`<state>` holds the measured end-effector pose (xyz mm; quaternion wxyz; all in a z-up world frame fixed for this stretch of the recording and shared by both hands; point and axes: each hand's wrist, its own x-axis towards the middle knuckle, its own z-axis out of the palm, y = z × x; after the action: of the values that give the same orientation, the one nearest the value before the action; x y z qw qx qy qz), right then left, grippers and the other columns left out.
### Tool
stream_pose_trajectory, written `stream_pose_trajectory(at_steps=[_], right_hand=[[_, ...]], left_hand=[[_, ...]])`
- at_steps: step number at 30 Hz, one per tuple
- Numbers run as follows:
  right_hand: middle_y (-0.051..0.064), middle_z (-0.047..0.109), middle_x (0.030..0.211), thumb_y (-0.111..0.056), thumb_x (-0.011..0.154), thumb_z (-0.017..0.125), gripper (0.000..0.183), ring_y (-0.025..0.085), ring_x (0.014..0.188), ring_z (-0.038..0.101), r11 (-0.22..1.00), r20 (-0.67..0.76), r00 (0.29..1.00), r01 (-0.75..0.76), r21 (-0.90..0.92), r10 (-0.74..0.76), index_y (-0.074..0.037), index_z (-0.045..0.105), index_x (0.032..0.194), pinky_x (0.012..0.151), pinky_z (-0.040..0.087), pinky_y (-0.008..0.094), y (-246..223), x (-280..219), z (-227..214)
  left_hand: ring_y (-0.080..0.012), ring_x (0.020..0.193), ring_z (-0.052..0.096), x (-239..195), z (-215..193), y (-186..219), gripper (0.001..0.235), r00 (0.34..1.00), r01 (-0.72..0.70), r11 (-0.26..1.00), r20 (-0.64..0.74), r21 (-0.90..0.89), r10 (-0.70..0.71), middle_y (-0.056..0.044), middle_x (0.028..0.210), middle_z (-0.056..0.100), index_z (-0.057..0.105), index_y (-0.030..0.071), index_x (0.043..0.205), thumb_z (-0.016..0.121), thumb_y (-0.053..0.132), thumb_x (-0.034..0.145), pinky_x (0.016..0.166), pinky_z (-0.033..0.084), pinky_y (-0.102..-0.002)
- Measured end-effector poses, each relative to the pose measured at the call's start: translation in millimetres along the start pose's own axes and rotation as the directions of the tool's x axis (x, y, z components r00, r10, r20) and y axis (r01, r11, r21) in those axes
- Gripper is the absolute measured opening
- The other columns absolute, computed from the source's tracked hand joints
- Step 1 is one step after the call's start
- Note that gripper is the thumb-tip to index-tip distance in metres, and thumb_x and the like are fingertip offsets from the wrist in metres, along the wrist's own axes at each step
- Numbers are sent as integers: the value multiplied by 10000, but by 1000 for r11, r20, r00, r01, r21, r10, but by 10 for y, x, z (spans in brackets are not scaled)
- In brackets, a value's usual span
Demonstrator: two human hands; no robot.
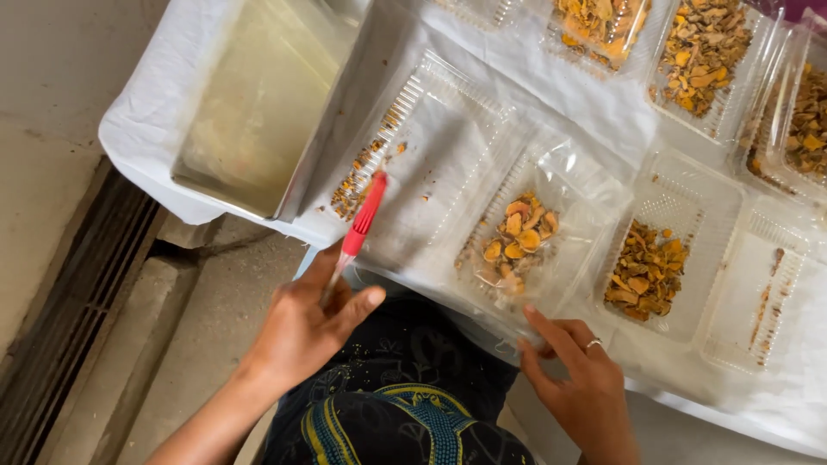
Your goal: The person uses a red silicone brush to sweep dried orange slices from a clear plastic tray into a small clear container. They repeat this process, filling the container with the dried fruit pieces.
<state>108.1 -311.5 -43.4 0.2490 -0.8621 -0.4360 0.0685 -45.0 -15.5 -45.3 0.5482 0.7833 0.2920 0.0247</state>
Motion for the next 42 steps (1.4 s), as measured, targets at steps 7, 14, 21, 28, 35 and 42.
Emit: stream_pose_trajectory(at_steps=[7, 14, 21, 28, 35, 42], right_hand=[[76, 763, 1060, -131, 853, 850, 381, 155, 914, 737, 991, -239, 963, 108, -80, -124, -88, 717, 1207, 808, 636, 280, -96, -26, -10], [115, 775, 1035, -78, 806, 906, 328, 211, 928, 755, 992, -329, 940, 61, -112, -95, -29, 751, 1092, 817, 652, 326, -180, -115, -198], [182, 782, 1042, -69, 830, 927, 333, 242, 922, 787, 931, -284, 888, 327, -161, -361, -12, 719, 1083, 698, 635, 266, -167, 498, -551], [205, 756, 1024, -136, 890, 900, 367, 251, 865, 742, 718, -137, 732, 681, 144, -667, 76, 727, 1134, 803, 640, 332, -765, 2113, -610], [136, 669, 1126, -53, 990, 747, 214, 193, 931, 744, 653, -85, 801, 540, 532, -593, -17, 679, 1190, 802, 662, 262, -892, 2983, 193], [102, 635, 1066, -230, 1043, 626, 232, 89, 652, 632, 691, -84, 846, 484, 536, -527, -44, 640, 1182, 551, 556, 185, -1041, 2925, 675]], left_hand=[[-43, 845, 526, 278, 273, 14, 256, 1000, -25, 972, -4, -236, 25, 29, 956, 659, 731, 101, 1111, 697, 299, 953, 745, 426, -217], [-57, 579, 362, 126, 224, 348, 118, 960, -273, 949, -109, -159, 258, 52, 663, 462, 731, 95, 990, 722, 211, 970, 521, 322, -241], [-28, 485, 351, -111, -368, 549, 207, 895, -429, 893, -200, -136, 399, 45, 855, 671, 725, 116, 1142, 736, 93, 937, 456, 273, -217], [-120, 741, 646, -213, -1016, 422, 175, 701, -300, 885, -547, 357, 458, -57, 839, 710, 738, -11, 1197, 737, 130, 1094, 726, 495, -270], [-114, 682, 484, 128, -1259, -29, 113, 616, -225, 917, -682, 329, 395, -56, 926, 687, 723, -11, 1230, 749, 74, 1159, 610, 399, -293], [-271, 1005, 702, 245, -1451, -525, 53, 603, -370, 883, -648, 289, 465, -224, 1157, 725, 692, -139, 1243, 687, -159, 1194, 913, 581, -363]])
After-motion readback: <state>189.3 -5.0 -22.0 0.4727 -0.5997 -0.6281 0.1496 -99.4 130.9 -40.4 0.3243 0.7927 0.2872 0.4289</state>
